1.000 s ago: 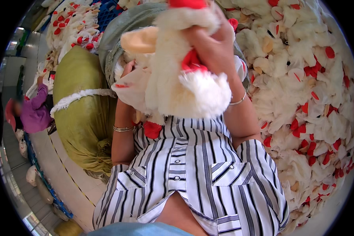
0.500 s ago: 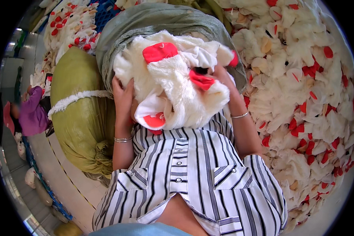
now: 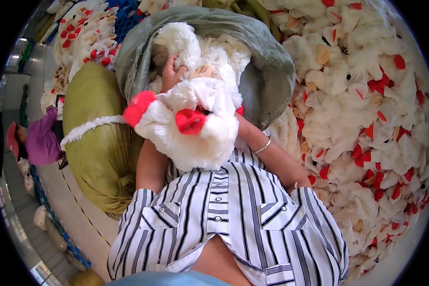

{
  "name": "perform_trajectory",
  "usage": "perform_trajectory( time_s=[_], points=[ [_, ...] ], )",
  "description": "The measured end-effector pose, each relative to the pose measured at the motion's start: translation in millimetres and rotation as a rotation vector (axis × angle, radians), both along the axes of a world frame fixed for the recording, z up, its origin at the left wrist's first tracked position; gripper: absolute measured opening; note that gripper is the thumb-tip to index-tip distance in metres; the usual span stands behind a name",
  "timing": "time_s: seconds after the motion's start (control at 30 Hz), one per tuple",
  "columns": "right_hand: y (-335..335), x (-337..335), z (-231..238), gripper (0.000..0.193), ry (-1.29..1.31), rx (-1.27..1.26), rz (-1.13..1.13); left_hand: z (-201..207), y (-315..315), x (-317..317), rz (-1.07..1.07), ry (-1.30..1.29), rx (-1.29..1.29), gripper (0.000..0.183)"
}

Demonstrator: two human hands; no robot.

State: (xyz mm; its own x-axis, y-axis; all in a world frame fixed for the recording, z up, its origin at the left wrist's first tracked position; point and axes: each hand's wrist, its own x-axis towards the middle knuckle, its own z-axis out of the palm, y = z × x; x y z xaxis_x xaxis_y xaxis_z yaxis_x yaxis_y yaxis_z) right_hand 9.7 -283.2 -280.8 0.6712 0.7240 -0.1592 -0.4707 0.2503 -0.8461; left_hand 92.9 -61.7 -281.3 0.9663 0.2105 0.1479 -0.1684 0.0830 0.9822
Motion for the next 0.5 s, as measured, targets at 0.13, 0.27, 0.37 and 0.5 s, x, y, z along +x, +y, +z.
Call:
perform_trajectory(
  time_s=[0.13, 0.27, 0.37, 0.5],
  points=[
    [-17, 0, 20, 0.047, -0.222, -0.135, -0.089, 8, 35, -19, 0.012, -0.039, 0.325, 0.037],
    [-47, 5, 60, 0.043, -0.26, -0.417, -0.107, 32, 70, -59, -0.015, 0.32, 0.114, 0.033],
    [-61, 10, 72, 0.045, -0.225, -0.436, -0.258, 91, 59, -89, 0.091, 0.223, 0.074, 0.029],
    [-50, 19, 113, 0.056, -0.867, -0.506, -0.451, 149, 27, -117, -0.048, 0.002, 0.044, 0.028]
  ],
)
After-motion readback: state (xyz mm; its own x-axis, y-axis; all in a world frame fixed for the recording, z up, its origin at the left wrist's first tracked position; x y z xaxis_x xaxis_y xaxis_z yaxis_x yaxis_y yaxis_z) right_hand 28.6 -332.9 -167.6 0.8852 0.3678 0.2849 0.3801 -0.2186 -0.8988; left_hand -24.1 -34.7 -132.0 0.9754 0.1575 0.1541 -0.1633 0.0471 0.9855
